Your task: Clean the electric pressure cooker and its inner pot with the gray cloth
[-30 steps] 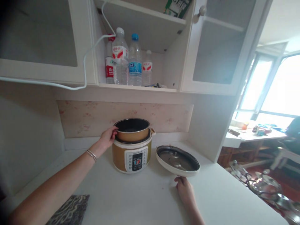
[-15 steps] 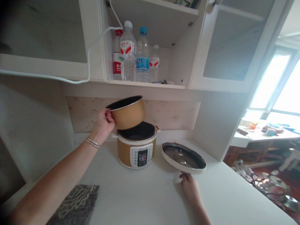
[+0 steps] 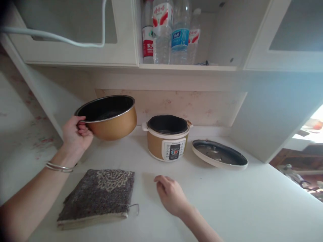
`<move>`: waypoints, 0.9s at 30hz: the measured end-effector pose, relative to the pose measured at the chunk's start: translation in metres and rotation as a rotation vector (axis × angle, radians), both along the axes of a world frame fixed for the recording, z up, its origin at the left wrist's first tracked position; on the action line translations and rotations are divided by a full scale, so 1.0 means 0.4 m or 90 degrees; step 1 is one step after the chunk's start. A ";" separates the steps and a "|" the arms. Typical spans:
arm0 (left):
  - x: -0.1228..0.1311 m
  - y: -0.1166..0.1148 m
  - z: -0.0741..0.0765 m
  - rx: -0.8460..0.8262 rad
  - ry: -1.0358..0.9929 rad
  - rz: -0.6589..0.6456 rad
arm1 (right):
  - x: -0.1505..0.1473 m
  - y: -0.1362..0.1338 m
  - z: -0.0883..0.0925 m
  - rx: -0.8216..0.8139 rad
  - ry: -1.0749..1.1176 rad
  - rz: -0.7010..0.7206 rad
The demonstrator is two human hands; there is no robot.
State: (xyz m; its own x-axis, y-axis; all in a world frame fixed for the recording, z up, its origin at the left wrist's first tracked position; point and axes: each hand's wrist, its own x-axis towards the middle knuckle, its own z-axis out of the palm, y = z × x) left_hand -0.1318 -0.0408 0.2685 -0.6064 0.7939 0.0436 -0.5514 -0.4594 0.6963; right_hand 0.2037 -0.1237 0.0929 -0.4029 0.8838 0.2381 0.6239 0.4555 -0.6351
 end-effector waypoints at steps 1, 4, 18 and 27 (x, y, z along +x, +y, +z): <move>-0.018 -0.009 -0.022 -0.014 -0.001 0.010 | -0.072 -0.015 0.022 0.012 -0.002 0.072; -0.061 -0.027 -0.091 -0.055 -0.003 0.032 | -0.275 -0.046 0.041 0.107 -0.023 0.282; -0.141 -0.034 -0.310 -0.155 -0.010 0.062 | -0.452 -0.045 -0.080 0.286 -0.307 0.256; -0.114 -0.065 -0.379 -0.168 -0.008 0.027 | -0.261 -0.023 -0.054 0.154 -0.373 0.102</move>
